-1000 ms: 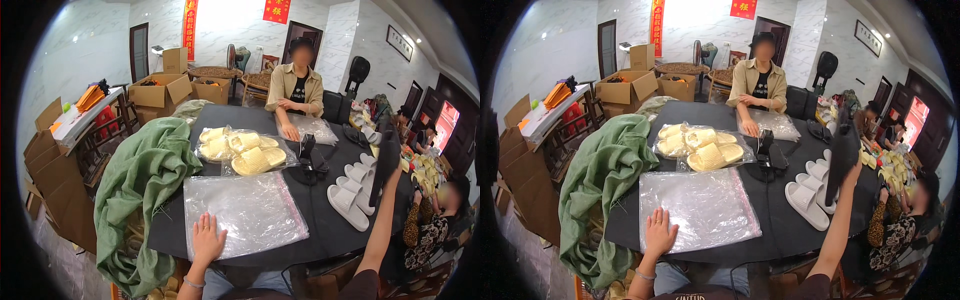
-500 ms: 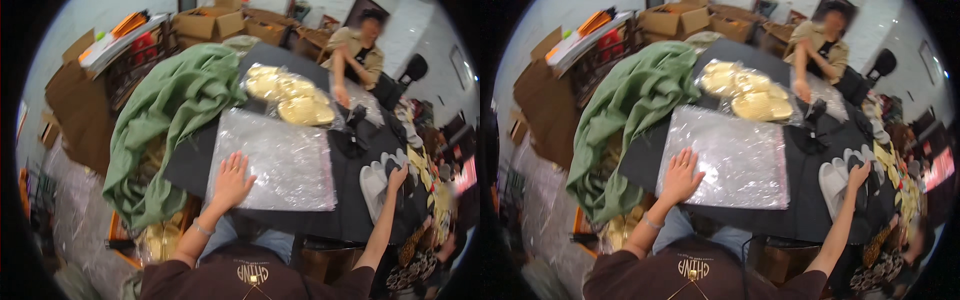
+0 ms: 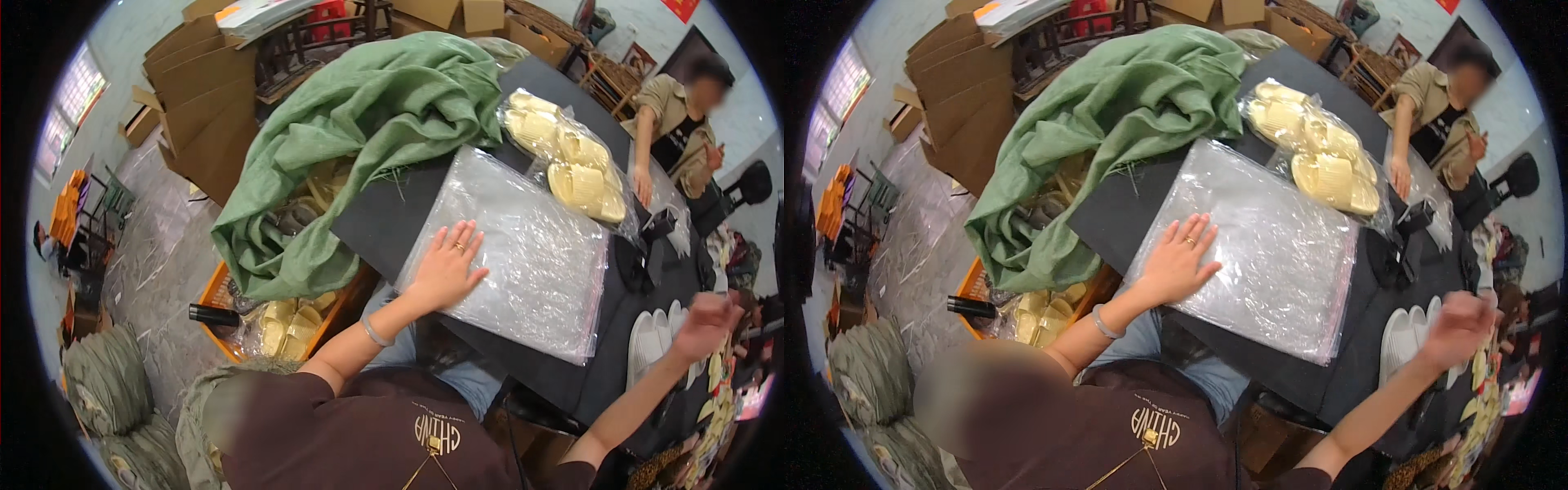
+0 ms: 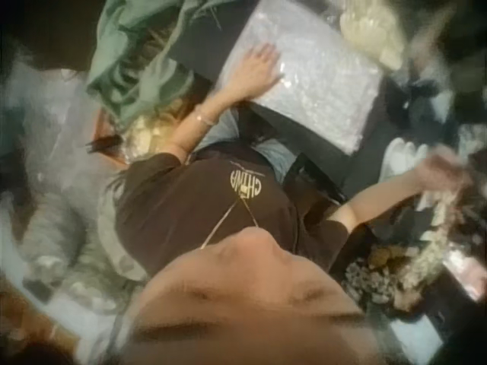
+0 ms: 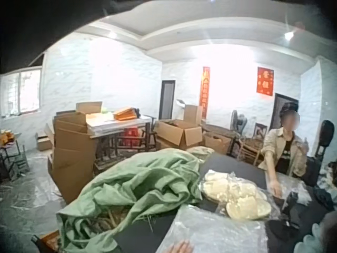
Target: The person places pairs of white and yellow slippers onto bubble wrap, wraps them, and sets them aside. They repeat this process for multiple pairs, handling the slippers and bubble wrap by hand.
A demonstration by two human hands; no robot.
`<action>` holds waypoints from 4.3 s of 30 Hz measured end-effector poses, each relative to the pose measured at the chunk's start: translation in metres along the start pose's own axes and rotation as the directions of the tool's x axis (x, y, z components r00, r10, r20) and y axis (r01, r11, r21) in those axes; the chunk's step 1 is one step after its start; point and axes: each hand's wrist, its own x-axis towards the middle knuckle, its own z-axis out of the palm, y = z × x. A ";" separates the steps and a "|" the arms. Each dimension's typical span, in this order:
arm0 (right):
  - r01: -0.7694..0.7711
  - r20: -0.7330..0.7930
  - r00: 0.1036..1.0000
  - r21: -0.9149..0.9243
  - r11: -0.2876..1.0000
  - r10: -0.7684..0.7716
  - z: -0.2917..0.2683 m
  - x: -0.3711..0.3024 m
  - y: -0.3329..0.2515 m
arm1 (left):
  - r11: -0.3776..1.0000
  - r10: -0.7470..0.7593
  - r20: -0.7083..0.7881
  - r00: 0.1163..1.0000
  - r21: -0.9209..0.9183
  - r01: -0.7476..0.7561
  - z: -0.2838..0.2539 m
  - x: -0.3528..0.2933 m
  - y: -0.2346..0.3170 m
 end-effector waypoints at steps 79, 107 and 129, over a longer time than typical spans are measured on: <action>-0.827 -0.222 0.433 -0.484 0.287 0.874 0.016 -0.046 0.236 | 0.828 -0.544 0.203 0.814 0.283 0.483 0.059 -0.129 -0.472; -0.219 -0.609 0.787 -0.120 0.968 0.102 -0.026 -0.050 0.184 | 0.643 -0.555 0.329 0.764 0.753 0.143 0.011 -0.125 -0.428; 0.161 -0.662 0.749 0.141 0.977 -0.028 -0.035 -0.043 0.176 | 0.999 -0.034 -0.343 0.939 0.000 0.036 -0.328 -0.022 -0.299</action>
